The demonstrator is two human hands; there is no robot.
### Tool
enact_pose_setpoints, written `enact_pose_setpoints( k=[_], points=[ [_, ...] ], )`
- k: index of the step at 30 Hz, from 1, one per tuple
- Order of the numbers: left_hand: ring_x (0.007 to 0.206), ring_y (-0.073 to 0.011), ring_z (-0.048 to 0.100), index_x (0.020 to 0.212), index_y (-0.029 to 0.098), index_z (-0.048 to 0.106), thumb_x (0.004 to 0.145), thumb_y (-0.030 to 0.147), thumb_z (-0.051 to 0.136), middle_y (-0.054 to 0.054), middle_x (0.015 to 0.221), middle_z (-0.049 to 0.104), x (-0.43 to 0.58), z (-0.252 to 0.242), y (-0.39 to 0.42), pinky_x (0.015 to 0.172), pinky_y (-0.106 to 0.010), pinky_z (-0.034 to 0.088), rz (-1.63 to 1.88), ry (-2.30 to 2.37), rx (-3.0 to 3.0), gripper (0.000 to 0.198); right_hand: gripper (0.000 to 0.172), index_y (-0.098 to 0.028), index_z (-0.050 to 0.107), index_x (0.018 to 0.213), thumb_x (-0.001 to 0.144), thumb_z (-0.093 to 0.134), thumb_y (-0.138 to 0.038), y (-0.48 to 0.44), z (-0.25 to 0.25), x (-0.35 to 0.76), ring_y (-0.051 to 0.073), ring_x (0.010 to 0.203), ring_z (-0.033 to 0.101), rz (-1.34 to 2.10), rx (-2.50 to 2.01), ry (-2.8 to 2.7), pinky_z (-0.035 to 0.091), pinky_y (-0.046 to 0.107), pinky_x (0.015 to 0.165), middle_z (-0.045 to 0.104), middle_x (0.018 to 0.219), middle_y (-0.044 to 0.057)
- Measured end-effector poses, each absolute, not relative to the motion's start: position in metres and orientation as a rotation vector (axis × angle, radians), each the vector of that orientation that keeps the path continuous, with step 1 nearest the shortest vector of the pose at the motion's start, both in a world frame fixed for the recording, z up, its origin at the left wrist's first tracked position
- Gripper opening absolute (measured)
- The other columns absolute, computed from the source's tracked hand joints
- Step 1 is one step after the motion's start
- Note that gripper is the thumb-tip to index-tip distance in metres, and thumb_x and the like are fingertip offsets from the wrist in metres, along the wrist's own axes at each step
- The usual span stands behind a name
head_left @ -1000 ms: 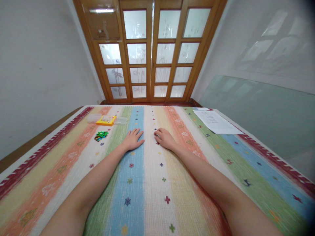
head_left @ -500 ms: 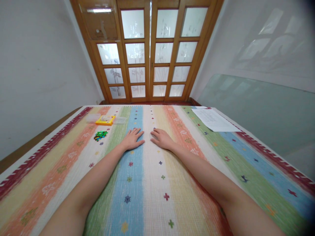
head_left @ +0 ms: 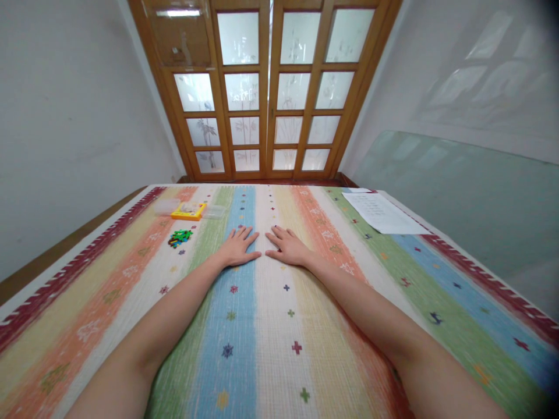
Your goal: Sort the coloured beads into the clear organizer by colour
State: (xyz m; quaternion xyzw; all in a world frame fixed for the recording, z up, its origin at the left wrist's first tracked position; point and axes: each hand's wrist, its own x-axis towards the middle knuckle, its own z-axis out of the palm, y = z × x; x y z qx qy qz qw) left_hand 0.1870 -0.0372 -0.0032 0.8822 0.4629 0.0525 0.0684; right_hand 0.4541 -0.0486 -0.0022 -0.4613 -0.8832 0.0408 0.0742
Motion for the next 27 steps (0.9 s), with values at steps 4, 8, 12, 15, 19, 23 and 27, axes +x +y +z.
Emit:
enact_pose_setpoints(
  k=[4, 8, 12, 15, 19, 23, 27],
  points=[
    [0.161, -0.0345, 0.015, 0.165, 0.028, 0.032, 0.094, 0.081, 0.037, -0.009, 0.174, 0.017, 0.186, -0.002, -0.037, 0.129, -0.054, 0.010, 0.149, 1.332, 2.700, 0.089, 0.091, -0.022, 0.032, 0.165, 0.096, 0.032, -0.082, -0.050, -0.004, 0.453, 0.036, 0.159, 0.020, 0.151, -1.389, -2.665, 0.016, 0.057, 0.127, 0.021, 0.172, 0.017],
    [0.162, -0.0332, 0.014, 0.166, 0.028, 0.028, 0.095, 0.080, 0.035, -0.009, 0.175, 0.015, 0.185, -0.002, -0.037, 0.130, -0.053, 0.008, 0.120, 1.284, 2.745, 0.089, 0.094, -0.022, 0.028, 0.167, 0.095, 0.031, -0.083, -0.050, -0.006, 0.452, 0.037, 0.160, 0.017, 0.179, -1.398, -2.670, 0.013, 0.061, 0.128, 0.018, 0.172, 0.017],
    [0.162, -0.0336, 0.013, 0.166, 0.027, 0.027, 0.095, 0.080, 0.035, -0.010, 0.175, 0.014, 0.189, -0.001, -0.037, 0.129, -0.054, 0.008, 0.086, 1.297, 2.740, 0.089, 0.092, -0.023, 0.029, 0.166, 0.096, 0.031, -0.082, -0.050, -0.008, 0.452, 0.037, 0.160, 0.018, 0.169, -1.378, -2.663, 0.014, 0.062, 0.128, 0.019, 0.172, 0.016],
    [0.161, -0.0361, 0.014, 0.166, 0.025, 0.029, 0.094, 0.081, 0.036, -0.012, 0.174, 0.015, 0.195, 0.000, -0.039, 0.128, -0.056, 0.010, 0.066, 1.361, 2.699, 0.091, 0.089, -0.024, 0.031, 0.166, 0.097, 0.031, -0.080, -0.049, -0.010, 0.453, 0.037, 0.159, 0.020, 0.154, -1.356, -2.653, 0.015, 0.062, 0.128, 0.021, 0.172, 0.015],
    [0.161, -0.0363, 0.016, 0.165, 0.024, 0.029, 0.094, 0.080, 0.034, -0.014, 0.174, 0.016, 0.197, -0.001, -0.041, 0.128, -0.058, 0.010, 0.090, 1.363, 2.698, 0.091, 0.089, -0.024, 0.032, 0.165, 0.097, 0.033, -0.080, -0.048, -0.012, 0.453, 0.037, 0.159, 0.021, 0.133, -1.335, -2.649, 0.017, 0.062, 0.127, 0.024, 0.171, 0.015],
    [0.161, -0.0328, 0.016, 0.165, 0.024, 0.030, 0.096, 0.078, 0.033, -0.012, 0.173, 0.020, 0.194, -0.003, -0.040, 0.129, -0.055, 0.010, 0.144, 1.283, 2.746, 0.087, 0.088, -0.024, 0.032, 0.165, 0.097, 0.035, -0.080, -0.047, -0.012, 0.454, 0.037, 0.158, 0.023, 0.122, -1.319, -2.650, 0.019, 0.061, 0.127, 0.025, 0.171, 0.015],
    [0.161, -0.0297, 0.019, 0.165, 0.023, 0.031, 0.099, 0.074, 0.033, -0.011, 0.173, 0.023, 0.193, -0.003, -0.040, 0.130, -0.051, 0.011, 0.220, 1.224, 2.782, 0.083, 0.089, -0.017, 0.034, 0.164, 0.099, 0.034, -0.077, -0.048, -0.010, 0.453, 0.035, 0.158, 0.026, 0.128, -1.236, -2.668, 0.023, 0.056, 0.127, 0.026, 0.170, 0.018]
  ],
)
